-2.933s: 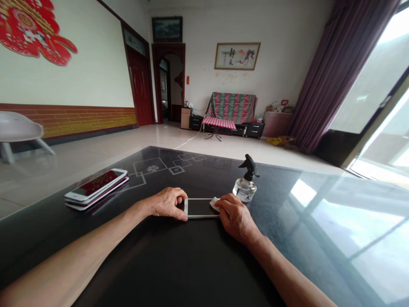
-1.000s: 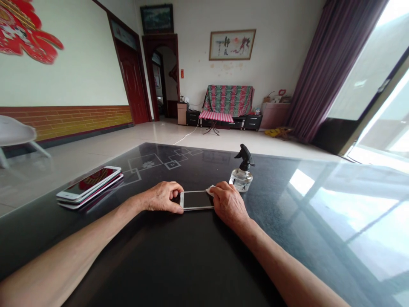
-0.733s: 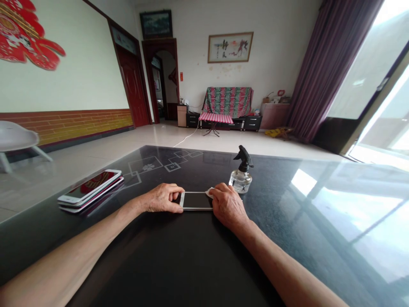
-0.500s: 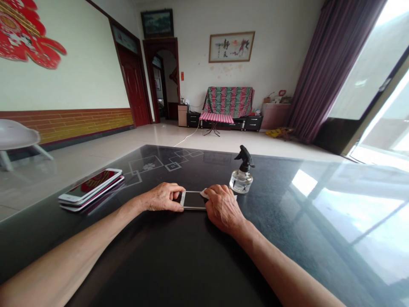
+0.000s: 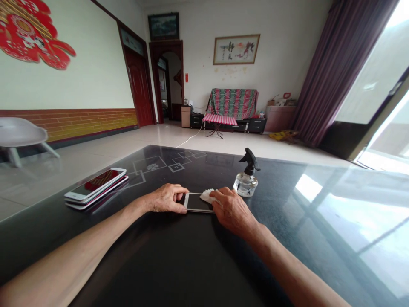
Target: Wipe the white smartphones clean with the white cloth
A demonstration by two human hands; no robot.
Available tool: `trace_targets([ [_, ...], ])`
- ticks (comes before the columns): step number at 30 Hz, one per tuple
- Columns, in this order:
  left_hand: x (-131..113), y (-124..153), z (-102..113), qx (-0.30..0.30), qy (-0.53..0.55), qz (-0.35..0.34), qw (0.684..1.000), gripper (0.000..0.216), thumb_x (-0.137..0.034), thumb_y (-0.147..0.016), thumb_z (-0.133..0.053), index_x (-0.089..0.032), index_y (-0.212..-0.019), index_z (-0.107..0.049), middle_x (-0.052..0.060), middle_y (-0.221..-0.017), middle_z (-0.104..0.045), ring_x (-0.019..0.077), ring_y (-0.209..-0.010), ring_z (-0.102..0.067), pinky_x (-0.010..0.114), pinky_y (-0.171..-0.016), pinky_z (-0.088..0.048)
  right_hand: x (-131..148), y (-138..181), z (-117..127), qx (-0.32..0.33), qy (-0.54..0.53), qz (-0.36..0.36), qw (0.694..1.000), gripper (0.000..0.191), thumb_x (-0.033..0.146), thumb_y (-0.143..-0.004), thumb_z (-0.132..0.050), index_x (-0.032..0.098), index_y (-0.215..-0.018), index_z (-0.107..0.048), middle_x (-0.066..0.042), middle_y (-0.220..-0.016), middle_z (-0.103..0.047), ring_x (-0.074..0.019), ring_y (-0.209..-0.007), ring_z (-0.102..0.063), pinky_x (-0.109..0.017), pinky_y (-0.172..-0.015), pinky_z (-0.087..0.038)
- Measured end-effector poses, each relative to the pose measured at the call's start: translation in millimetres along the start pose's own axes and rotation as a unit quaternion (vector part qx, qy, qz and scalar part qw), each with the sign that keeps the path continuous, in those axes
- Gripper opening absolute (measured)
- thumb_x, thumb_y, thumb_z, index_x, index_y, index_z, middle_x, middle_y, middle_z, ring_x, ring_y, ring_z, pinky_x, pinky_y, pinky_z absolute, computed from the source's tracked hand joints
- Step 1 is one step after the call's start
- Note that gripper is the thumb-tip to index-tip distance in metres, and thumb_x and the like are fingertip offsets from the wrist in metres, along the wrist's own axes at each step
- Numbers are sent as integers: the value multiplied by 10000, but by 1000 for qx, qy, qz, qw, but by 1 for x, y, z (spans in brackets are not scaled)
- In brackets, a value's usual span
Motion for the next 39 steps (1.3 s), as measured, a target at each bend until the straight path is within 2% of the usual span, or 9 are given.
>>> trace_targets([
  [4, 0, 0, 0, 3, 3, -7, 1000, 322, -462, -622, -728, -187, -757, -630, -53, -686, -461, 102, -606, -442, 204, -541, -328, 14, -1, -1, 4, 18, 9, 1000, 256, 166, -875, -439, 211, -1046, -623, -62, -905, -598, -171, -791, -541, -308, -769, -435],
  [9, -4, 1, 0, -4, 6, -3, 1000, 337, -471, -614, -744, -186, -768, -650, -58, -663, -463, 98, -585, -440, 213, -531, -306, 40, -1, -6, 17, -10, 42, 999, 238, 166, -894, -435, 212, -1049, -609, -75, -995, -550, -172, -846, -516, -306, -792, -430],
  [13, -7, 1, -1, -17, 0, -10, 1000, 360, -512, -601, -748, -195, -741, -649, -59, -660, -469, 102, -594, -443, 219, -541, -300, 45, -2, -9, 26, -16, 47, 998, 254, 159, -900, -425, 229, -1067, -604, -72, -1017, -537, -170, -853, -511, -305, -791, -430],
  [17, -4, 0, -3, -14, -6, -10, 1000, 417, -553, -596, -738, -206, -816, -666, -56, -663, -470, 110, -606, -456, 216, -564, -319, 34, -5, -7, 30, 5, 33, 999, 279, 111, -864, -434, 220, -1026, -634, -64, -941, -543, -168, -819, -513, -290, -774, -421],
  [23, -4, 0, -4, -14, -7, -14, 1000, 396, -546, -593, -741, -193, -740, -641, -58, -644, -458, 107, -603, -452, 211, -561, -320, -4, -2, 1, 2, 84, -60, 995, 240, 95, -816, -457, 201, -883, -661, -63, -798, -547, -188, -765, -509, -290, -717, -403],
  [26, -4, 0, -3, -7, -1, -4, 1000, 398, -538, -583, -746, -193, -758, -651, -58, -644, -464, 103, -598, -446, 207, -551, -313, -10, 0, 1, -7, 96, -77, 992, 238, 104, -812, -460, 201, -901, -658, -72, -808, -559, -201, -777, -509, -308, -738, -406],
  [32, -1, -2, -3, 19, 12, 11, 1000, 468, -523, -567, -757, -210, -906, -675, -56, -691, -505, 109, -625, -470, 202, -559, -332, 17, -3, -5, -3, 41, -7, 999, 366, 97, -798, -448, 190, -1126, -581, -82, -955, -599, -202, -859, -521, -331, -830, -408],
  [36, 0, -3, -2, 15, 11, 21, 1000, 514, -503, -563, -766, -212, -978, -675, -53, -705, -523, 116, -636, -486, 205, -566, -339, 25, -5, -10, -1, -8, -3, 1000, 383, 57, -799, -405, 135, -1144, -550, -101, -988, -620, -211, -878, -536, -340, -836, -417],
  [39, 0, -2, -4, 19, 19, 24, 999, 470, -479, -567, -766, -211, -943, -676, -61, -677, -510, 109, -611, -479, 200, -539, -323, 34, -6, -13, 3, -69, 30, 997, 360, 58, -838, -390, 180, -1131, -560, -74, -1019, -627, -200, -926, -542, -330, -850, -419],
])
Point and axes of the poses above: each hand's wrist, its own y-axis away from the middle knuckle, its own z-axis out of the back of the hand, x = y × z, the point moved 7 cm from there along -y, towards the middle knuckle
